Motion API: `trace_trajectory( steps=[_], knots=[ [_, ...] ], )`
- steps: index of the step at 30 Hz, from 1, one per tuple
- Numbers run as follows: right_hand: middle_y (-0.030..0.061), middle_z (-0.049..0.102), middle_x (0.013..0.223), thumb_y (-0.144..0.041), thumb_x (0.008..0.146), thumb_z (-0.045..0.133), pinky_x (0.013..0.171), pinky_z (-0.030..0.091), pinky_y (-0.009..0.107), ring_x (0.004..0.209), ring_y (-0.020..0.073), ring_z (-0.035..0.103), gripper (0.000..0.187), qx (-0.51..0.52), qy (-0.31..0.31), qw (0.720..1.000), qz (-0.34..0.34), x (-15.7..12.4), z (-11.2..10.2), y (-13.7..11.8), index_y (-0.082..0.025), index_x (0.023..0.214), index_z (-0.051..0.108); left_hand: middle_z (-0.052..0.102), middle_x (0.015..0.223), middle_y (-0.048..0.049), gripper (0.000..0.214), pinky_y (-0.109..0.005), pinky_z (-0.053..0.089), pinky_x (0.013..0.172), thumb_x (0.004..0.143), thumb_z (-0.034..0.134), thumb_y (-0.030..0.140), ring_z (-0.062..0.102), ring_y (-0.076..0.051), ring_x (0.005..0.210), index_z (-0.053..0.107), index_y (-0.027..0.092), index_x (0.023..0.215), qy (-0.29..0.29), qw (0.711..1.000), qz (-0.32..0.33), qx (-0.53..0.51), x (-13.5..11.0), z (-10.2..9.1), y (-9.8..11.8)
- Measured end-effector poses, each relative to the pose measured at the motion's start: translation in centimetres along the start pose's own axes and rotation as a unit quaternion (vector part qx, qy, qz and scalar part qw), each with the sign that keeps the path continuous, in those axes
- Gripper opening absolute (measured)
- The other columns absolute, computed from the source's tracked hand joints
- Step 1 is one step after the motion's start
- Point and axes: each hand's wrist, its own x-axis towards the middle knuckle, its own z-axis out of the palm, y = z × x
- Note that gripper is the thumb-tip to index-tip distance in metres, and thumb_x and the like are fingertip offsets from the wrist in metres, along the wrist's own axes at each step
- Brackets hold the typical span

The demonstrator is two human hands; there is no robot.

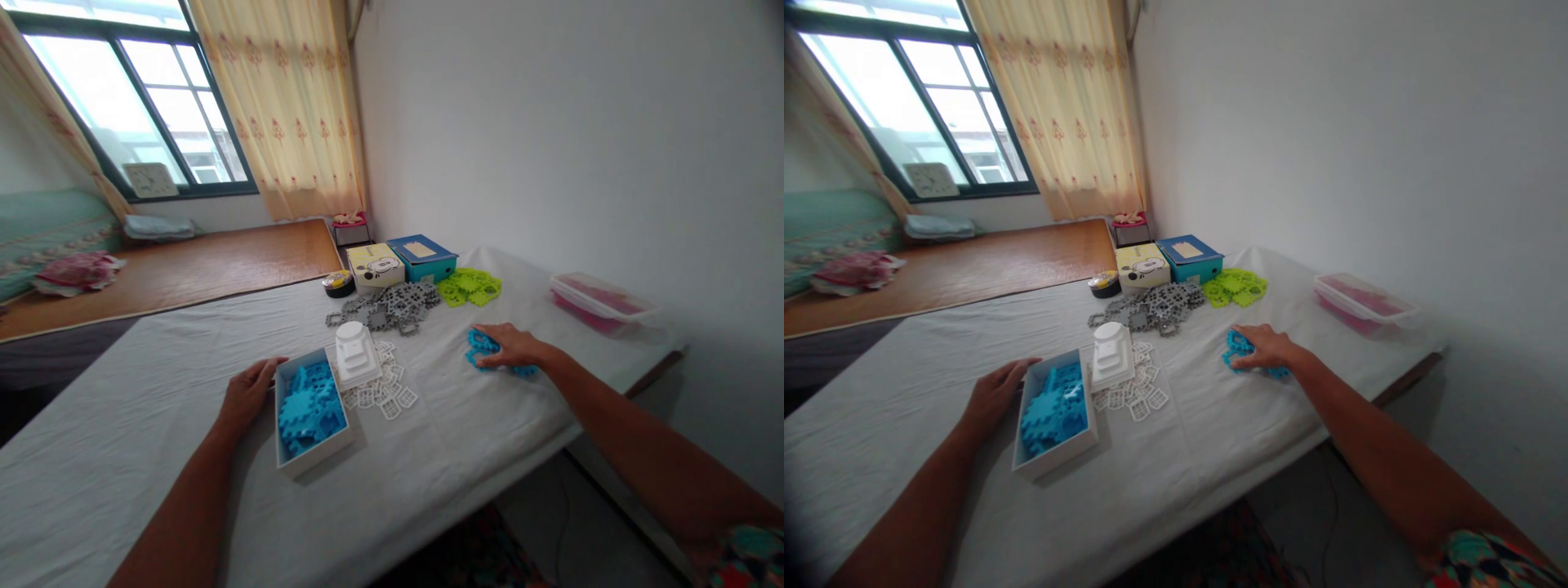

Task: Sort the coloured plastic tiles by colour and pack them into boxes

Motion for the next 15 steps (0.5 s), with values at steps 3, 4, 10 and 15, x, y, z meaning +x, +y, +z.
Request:
trace_trajectory(
  steps=[3, 4, 10, 15],
  knots=[
    [0.0051, 0.039, 0.150, -0.073, 0.066, 0.061, 0.105, 0.033, 0.055, 0.133, 0.0387, 0.035, 0.093, 0.012, 0.023, 0.999, -0.033, -0.4, 0.4, -0.5, -0.032, 0.146, 0.038, 0.075, 0.096, -0.0049, 0.056, -0.032, 0.055, 0.078, 0.076, 0.055, 0.063, 0.068, -0.024, 0.087, 0.072, 0.017, 0.103, -0.002, 1.000, -0.003, -0.005, 0.1, 0.0, -0.5],
    [0.0060, 0.041, 0.148, -0.072, 0.067, 0.061, 0.105, 0.034, 0.053, 0.132, 0.0373, 0.037, 0.092, 0.018, 0.030, 0.998, -0.043, -0.5, 0.5, -0.6, -0.031, 0.145, 0.039, 0.075, 0.096, -0.0050, 0.056, -0.032, 0.055, 0.078, 0.076, 0.055, 0.063, 0.068, -0.024, 0.087, 0.072, 0.017, 0.103, -0.001, 1.000, -0.003, -0.005, 0.2, 0.0, -0.6],
    [0.0101, 0.032, 0.153, -0.072, 0.059, 0.068, 0.106, 0.033, 0.052, 0.135, 0.0384, 0.033, 0.112, 0.013, 0.028, 0.998, -0.060, -0.7, 0.9, -1.5, -0.026, 0.152, 0.025, 0.074, 0.097, -0.0064, 0.057, -0.035, 0.055, 0.080, 0.076, 0.054, 0.062, 0.068, -0.025, 0.089, 0.072, 0.016, 0.104, 0.003, 1.000, 0.001, 0.001, 0.1, 0.0, -0.2],
    [0.0116, 0.038, 0.149, -0.070, 0.060, 0.069, 0.104, 0.033, 0.054, 0.132, 0.0392, 0.036, 0.099, -0.015, 0.018, 0.996, -0.091, 0.4, 0.8, -2.3, -0.030, 0.145, 0.040, 0.075, 0.092, -0.0058, 0.056, -0.035, 0.055, 0.080, 0.074, 0.055, 0.063, 0.068, -0.026, 0.087, 0.074, 0.017, 0.099, 0.009, 1.000, 0.009, 0.012, 0.0, 0.0, 0.2]
  ],
)
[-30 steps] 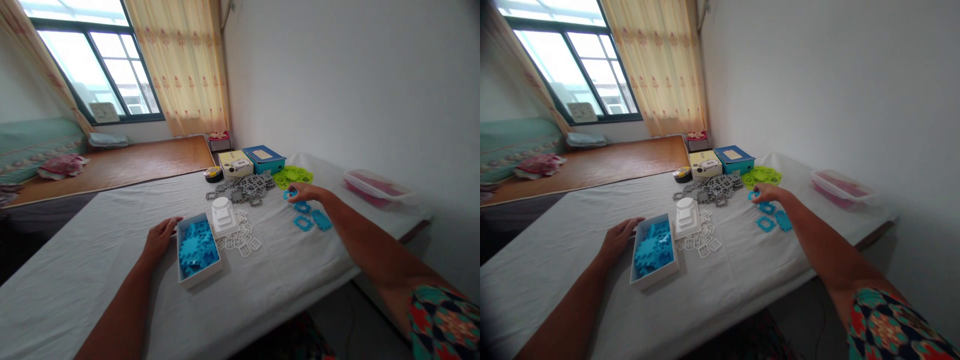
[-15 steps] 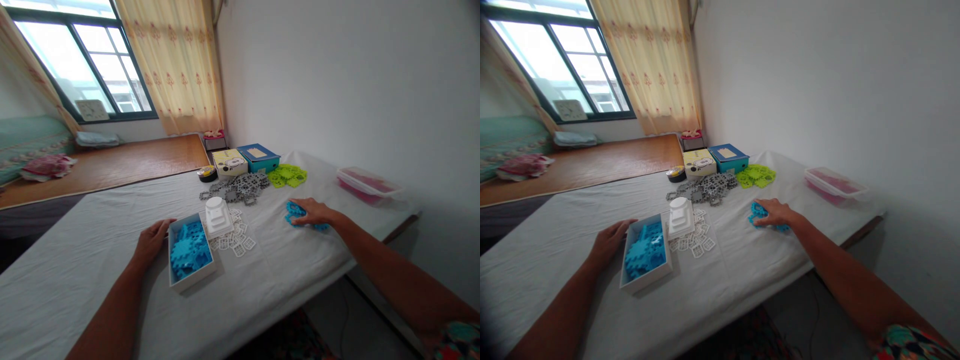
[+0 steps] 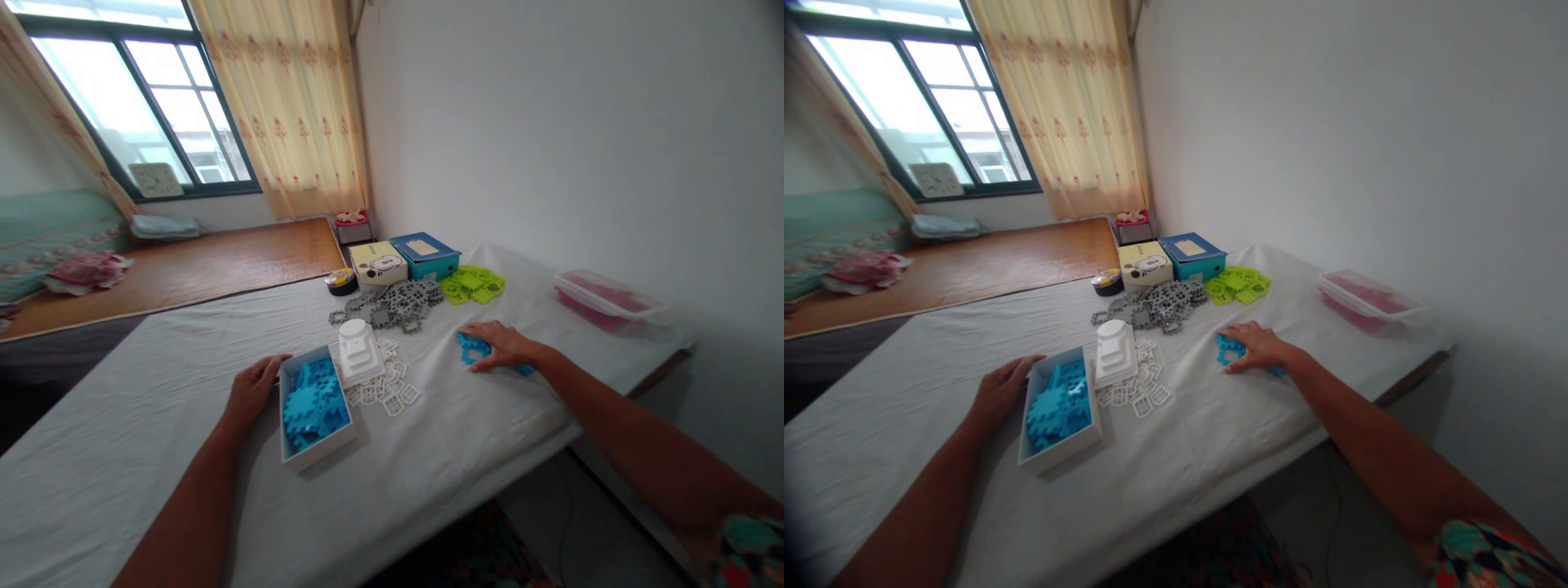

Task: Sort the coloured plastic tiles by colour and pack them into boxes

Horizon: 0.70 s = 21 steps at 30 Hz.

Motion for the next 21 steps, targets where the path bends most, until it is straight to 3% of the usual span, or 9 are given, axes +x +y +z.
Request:
trace_trajectory(
  steps=[5, 10, 14, 21],
  knots=[
    [0.0116, 0.048, 0.139, -0.058, 0.062, 0.072, 0.109, 0.030, 0.045, 0.126, 0.0330, 0.043, 0.091, -0.002, 0.011, 0.998, -0.064, 1.4, -0.7, 0.8, -0.025, 0.143, 0.044, 0.075, 0.096, -0.0068, 0.055, -0.037, 0.055, 0.082, 0.075, 0.054, 0.062, 0.068, -0.026, 0.090, 0.073, 0.016, 0.100, 0.001, 1.000, -0.001, -0.013, 0.1, 0.1, -0.4],
    [0.0155, 0.046, 0.135, -0.044, 0.059, 0.075, 0.108, 0.031, 0.046, 0.125, 0.0333, 0.042, 0.097, -0.002, 0.013, 0.998, -0.068, 1.9, -1.6, 1.0, -0.020, 0.145, 0.038, 0.074, 0.097, -0.0069, 0.055, -0.035, 0.054, 0.082, 0.076, 0.055, 0.061, 0.068, -0.025, 0.092, 0.073, 0.016, 0.099, 0.001, 1.000, 0.002, -0.003, 0.1, 0.0, -0.4],
    [0.0141, 0.045, 0.131, -0.035, 0.061, 0.071, 0.106, 0.036, 0.042, 0.122, 0.0298, 0.044, 0.090, 0.033, 0.010, 0.996, -0.085, 2.0, -2.0, 1.2, -0.019, 0.144, 0.040, 0.075, 0.096, -0.0065, 0.053, -0.034, 0.055, 0.080, 0.076, 0.053, 0.061, 0.067, -0.026, 0.092, 0.074, 0.017, 0.097, 0.005, 1.000, 0.003, 0.006, 0.1, -0.1, -0.2],
    [0.0154, 0.046, 0.131, -0.022, 0.060, 0.066, 0.107, 0.036, 0.043, 0.121, 0.0310, 0.045, 0.076, 0.020, 0.046, 0.993, -0.104, 1.9, -0.7, 0.6, -0.018, 0.134, 0.053, 0.075, 0.096, -0.0064, 0.055, -0.035, 0.054, 0.082, 0.075, 0.054, 0.063, 0.067, -0.026, 0.091, 0.074, 0.017, 0.098, 0.001, 1.000, -0.005, -0.002, -0.2, 0.1, 0.1]
  ],
)
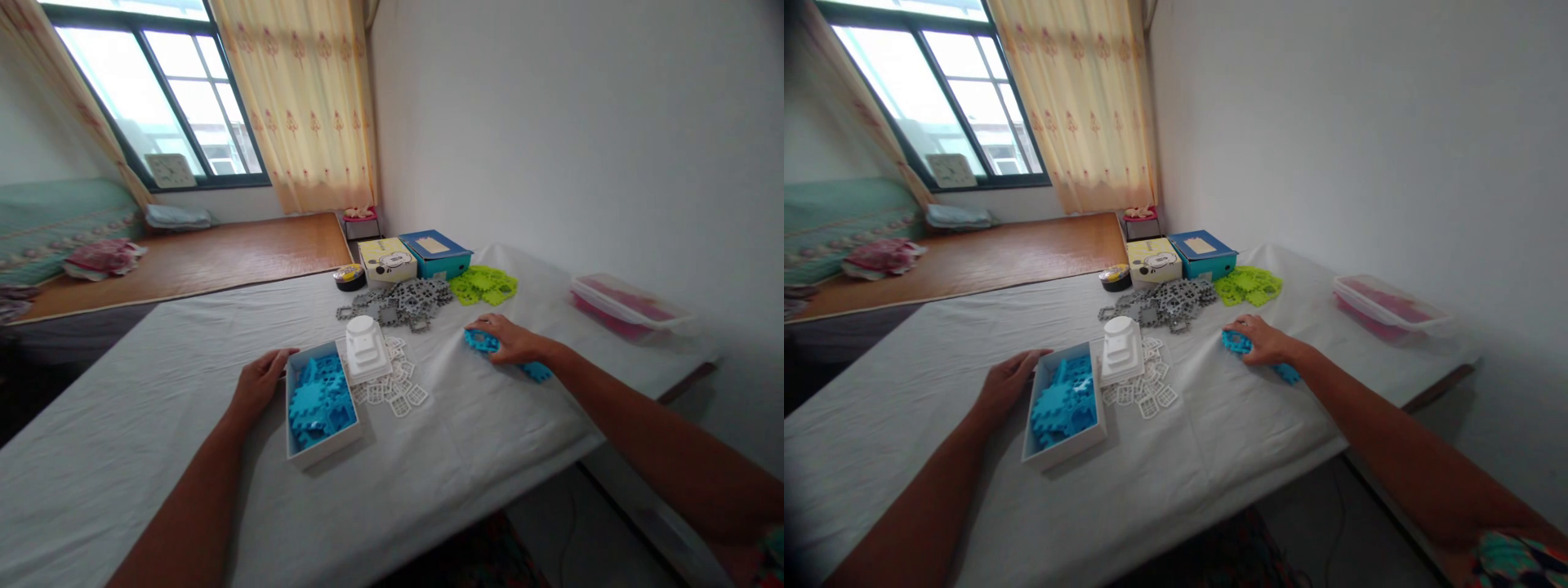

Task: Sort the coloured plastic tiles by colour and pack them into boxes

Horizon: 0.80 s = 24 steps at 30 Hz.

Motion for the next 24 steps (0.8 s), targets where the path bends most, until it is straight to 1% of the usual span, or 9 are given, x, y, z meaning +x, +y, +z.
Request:
trace_trajectory(
  steps=[3, 5, 9, 11, 14, 17, 19, 22, 24],
  knots=[
    [0.0131, 0.050, 0.127, -0.025, 0.068, 0.061, 0.106, 0.037, 0.041, 0.119, 0.0276, 0.049, 0.065, 0.024, 0.041, 0.999, 0.003, -0.2, 0.7, -0.5, -0.021, 0.132, 0.055, 0.075, 0.096, -0.0060, 0.054, -0.035, 0.052, 0.083, 0.074, 0.054, 0.063, 0.067, -0.026, 0.093, 0.074, 0.017, 0.095, 0.001, 1.000, 0.010, 0.011, 0.0, 0.0, 0.3],
    [0.0122, 0.052, 0.126, -0.028, 0.072, 0.058, 0.105, 0.039, 0.040, 0.118, 0.0263, 0.051, 0.061, 0.043, 0.046, 0.998, 0.009, -0.3, 0.7, -0.5, -0.021, 0.132, 0.055, 0.075, 0.097, -0.0060, 0.054, -0.035, 0.051, 0.085, 0.075, 0.054, 0.062, 0.066, -0.026, 0.094, 0.075, 0.017, 0.095, 0.003, 1.000, 0.017, 0.017, 0.0, 0.0, 0.4],
    [0.0121, 0.056, 0.126, -0.035, 0.072, 0.058, 0.106, 0.038, 0.043, 0.119, 0.0296, 0.052, 0.059, 0.062, 0.029, 0.998, 0.019, 0.2, -0.7, -0.9, -0.020, 0.129, 0.058, 0.075, 0.096, -0.0063, 0.054, -0.035, 0.050, 0.085, 0.077, 0.052, 0.061, 0.066, -0.026, 0.094, 0.074, 0.016, 0.096, 0.004, 1.000, 0.023, 0.017, -0.1, 0.1, 0.4],
    [0.0122, 0.057, 0.127, -0.040, 0.074, 0.058, 0.106, 0.038, 0.045, 0.119, 0.0313, 0.051, 0.058, 0.070, 0.036, 0.997, 0.006, 1.3, -1.7, -2.3, -0.020, 0.128, 0.058, 0.075, 0.094, -0.0064, 0.055, -0.035, 0.051, 0.082, 0.078, 0.051, 0.062, 0.065, -0.026, 0.092, 0.075, 0.016, 0.095, 0.003, 1.000, 0.025, 0.006, -0.3, 0.3, 0.4],
    [0.0102, 0.057, 0.128, -0.041, 0.077, 0.059, 0.104, 0.039, 0.045, 0.118, 0.0298, 0.052, 0.057, 0.101, 0.037, 0.992, -0.065, 4.1, -2.5, -7.7, -0.024, 0.132, 0.055, 0.074, 0.096, -0.0076, 0.058, -0.035, 0.052, 0.076, 0.077, 0.051, 0.065, 0.066, -0.026, 0.090, 0.074, 0.015, 0.096, 0.001, 0.999, 0.019, -0.041, -0.5, 0.6, 0.1],
    [0.0088, 0.057, 0.127, -0.033, 0.077, 0.063, 0.103, 0.040, 0.044, 0.118, 0.0263, 0.052, 0.055, 0.142, 0.034, 0.972, -0.185, 7.6, -1.9, -15.9, -0.026, 0.131, 0.054, 0.073, 0.101, -0.0098, 0.061, -0.035, 0.052, 0.076, 0.079, 0.048, 0.067, 0.066, -0.025, 0.093, 0.073, 0.015, 0.099, -0.007, 0.996, 0.009, -0.085, -0.6, 0.9, -0.3],
    [0.0097, 0.058, 0.125, -0.026, 0.075, 0.065, 0.102, 0.041, 0.044, 0.117, 0.0254, 0.053, 0.055, 0.154, 0.040, 0.958, -0.237, 10.1, -0.6, -21.2, -0.024, 0.129, 0.056, 0.072, 0.106, -0.0112, 0.063, -0.037, 0.052, 0.079, 0.081, 0.046, 0.068, 0.065, -0.026, 0.097, 0.073, 0.014, 0.101, -0.018, 0.994, 0.006, -0.106, -0.6, 1.0, -0.4],
    [0.0123, 0.060, 0.122, -0.022, 0.070, 0.071, 0.099, 0.043, 0.045, 0.116, 0.0274, 0.054, 0.058, 0.146, 0.023, 0.961, -0.232, 13.6, 1.8, -26.6, -0.020, 0.127, 0.058, 0.071, 0.110, -0.0135, 0.064, -0.040, 0.050, 0.084, 0.084, 0.043, 0.067, 0.064, -0.028, 0.103, 0.071, 0.013, 0.103, -0.030, 0.991, 0.013, -0.132, -0.6, 1.0, -0.3],
    [0.0140, 0.060, 0.124, -0.027, 0.065, 0.078, 0.099, 0.043, 0.046, 0.117, 0.0295, 0.054, 0.070, 0.141, -0.007, 0.965, -0.220, 15.3, 3.0, -27.8, -0.019, 0.130, 0.056, 0.070, 0.112, -0.0142, 0.063, -0.041, 0.049, 0.087, 0.086, 0.040, 0.065, 0.062, -0.028, 0.107, 0.070, 0.013, 0.106, -0.030, 0.989, 0.020, -0.142, -0.7, 0.9, 0.0]
  ],
)
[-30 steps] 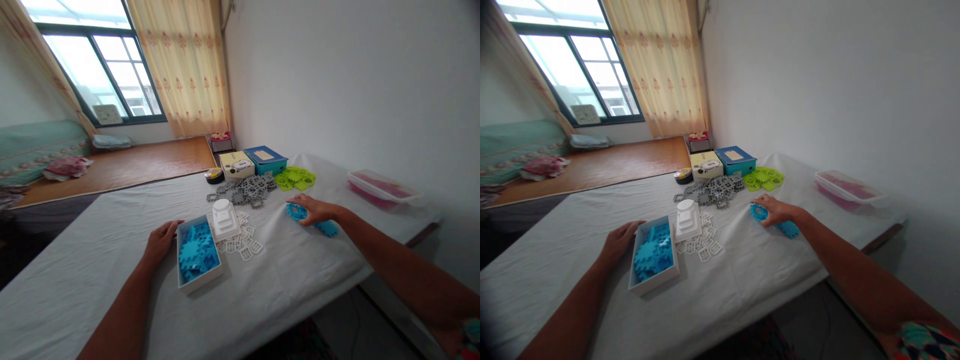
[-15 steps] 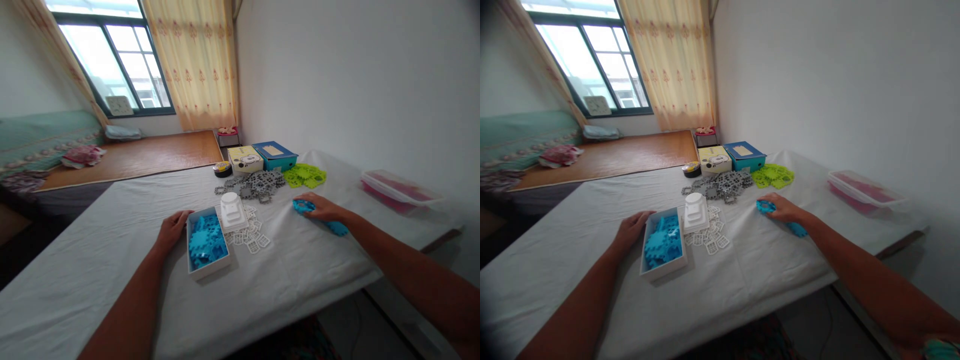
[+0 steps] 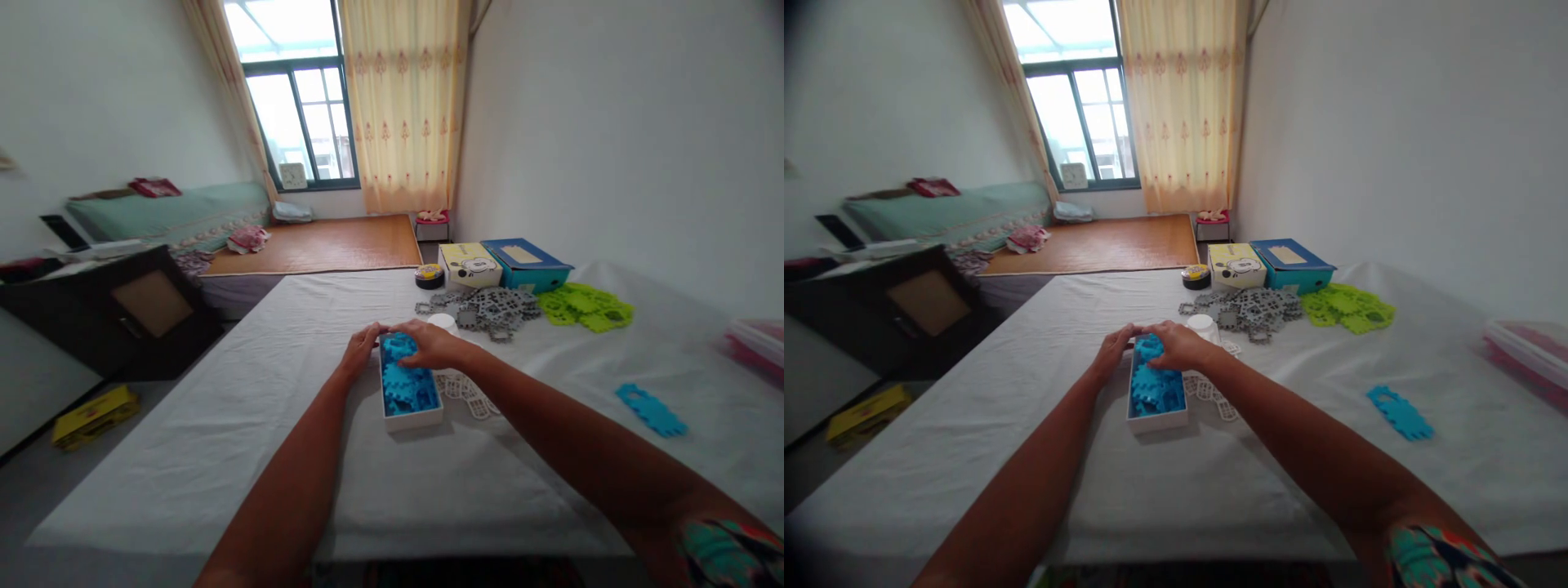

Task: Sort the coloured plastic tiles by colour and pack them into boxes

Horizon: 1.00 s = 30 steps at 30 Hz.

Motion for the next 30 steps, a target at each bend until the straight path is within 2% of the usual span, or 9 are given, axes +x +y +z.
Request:
trace_trajectory(
  steps=[4, 7, 10, 13, 16, 20, 22, 25, 30],
  knots=[
    [0.0152, 0.053, 0.135, -0.041, 0.056, 0.085, 0.098, 0.044, 0.044, 0.116, 0.0291, 0.055, 0.091, 0.032, 0.001, 0.999, -0.003, 0.1, -0.2, 1.4, -0.020, 0.137, 0.049, 0.068, 0.116, -0.0116, 0.058, -0.043, 0.045, 0.095, 0.090, 0.035, 0.060, 0.059, -0.026, 0.112, 0.070, 0.017, 0.108, -0.024, 0.999, 0.029, 0.024, -0.1, 0.0, 0.6],
    [0.0136, 0.057, 0.129, -0.040, 0.061, 0.083, 0.088, 0.050, 0.039, 0.105, 0.0255, 0.062, 0.079, 0.060, -0.008, 0.998, 0.023, -1.4, -1.2, 1.6, -0.020, 0.131, 0.054, 0.069, 0.112, -0.0096, 0.048, -0.040, 0.041, 0.101, 0.089, 0.043, 0.055, 0.059, -0.024, 0.111, 0.072, 0.020, 0.103, -0.055, 0.992, 0.096, 0.055, 0.0, 0.2, 0.5],
    [0.0095, 0.066, 0.114, -0.037, 0.066, 0.080, 0.085, 0.051, 0.038, 0.099, 0.0238, 0.063, 0.059, 0.046, 0.020, 0.998, 0.033, -2.9, -1.2, 0.2, -0.020, 0.120, 0.061, 0.068, 0.108, -0.0098, 0.040, -0.039, 0.043, 0.100, 0.085, 0.053, 0.052, 0.059, -0.024, 0.108, 0.074, 0.021, 0.100, -0.069, 0.984, 0.144, 0.080, 0.2, 0.6, 0.1],
    [0.0076, 0.068, 0.110, -0.041, 0.069, 0.079, 0.082, 0.052, 0.037, 0.093, 0.0230, 0.065, 0.057, 0.049, 0.041, 0.998, 0.013, -4.2, -0.1, -2.0, -0.023, 0.120, 0.061, 0.068, 0.111, -0.0093, 0.046, -0.042, 0.039, 0.105, 0.090, 0.043, 0.053, 0.057, -0.025, 0.111, 0.076, 0.021, 0.095, -0.065, 0.980, 0.141, 0.120, 0.2, 1.0, 0.2],
    [0.0085, 0.065, 0.118, -0.044, 0.070, 0.077, 0.090, 0.049, 0.041, 0.107, 0.0266, 0.061, 0.059, 0.053, 0.022, 0.997, -0.043, -5.2, 0.7, -3.5, -0.025, 0.123, 0.059, 0.060, 0.128, -0.0070, 0.059, -0.042, 0.029, 0.112, 0.095, 0.026, 0.053, 0.047, -0.024, 0.124, 0.076, 0.022, 0.098, -0.080, 0.978, 0.129, 0.145, 0.0, 1.0, 0.9],
    [0.0061, 0.063, 0.123, -0.034, 0.088, 0.059, 0.099, 0.046, 0.043, 0.114, 0.0232, 0.058, 0.039, 0.051, 0.110, 0.992, -0.038, -6.9, -0.6, -3.2, -0.027, 0.126, 0.058, 0.046, 0.145, -0.0037, 0.055, -0.044, 0.019, 0.117, 0.095, 0.025, 0.054, 0.033, -0.025, 0.137, 0.067, 0.028, 0.120, -0.122, 0.962, 0.132, 0.206, -0.5, 0.7, 1.5],
    [0.0061, 0.063, 0.124, -0.034, 0.090, 0.053, 0.100, 0.045, 0.046, 0.115, 0.0241, 0.057, 0.037, 0.011, 0.154, 0.988, 0.001, -8.9, -2.5, -1.5, -0.027, 0.126, 0.058, 0.039, 0.149, -0.0002, 0.050, -0.047, 0.014, 0.118, 0.094, 0.029, 0.055, 0.025, -0.027, 0.141, 0.065, 0.033, 0.121, -0.145, 0.946, 0.137, 0.255, -0.7, 0.7, 1.7],
    [0.0073, 0.061, 0.129, -0.041, 0.089, 0.050, 0.101, 0.044, 0.050, 0.118, 0.0290, 0.055, 0.043, -0.092, 0.174, 0.973, 0.117, -14.4, -6.3, 3.5, -0.027, 0.129, 0.056, 0.033, 0.153, 0.0040, 0.046, -0.050, 0.009, 0.118, 0.094, 0.033, 0.055, 0.017, -0.029, 0.144, 0.065, 0.037, 0.121, -0.160, 0.928, 0.150, 0.303, -0.9, 0.9, 1.9],
    [0.0164, 0.066, 0.119, -0.057, 0.082, 0.046, 0.089, 0.049, 0.053, 0.104, 0.0367, 0.063, 0.057, -0.222, 0.148, 0.882, 0.389, -27.6, -10.9, 13.7, -0.020, 0.123, 0.062, 0.040, 0.149, -0.0030, 0.055, -0.045, 0.016, 0.117, 0.096, 0.022, 0.052, 0.027, -0.023, 0.140, 0.061, 0.028, 0.127, -0.043, 0.943, 0.171, 0.283, -0.1, 0.8, 1.8]
  ],
)
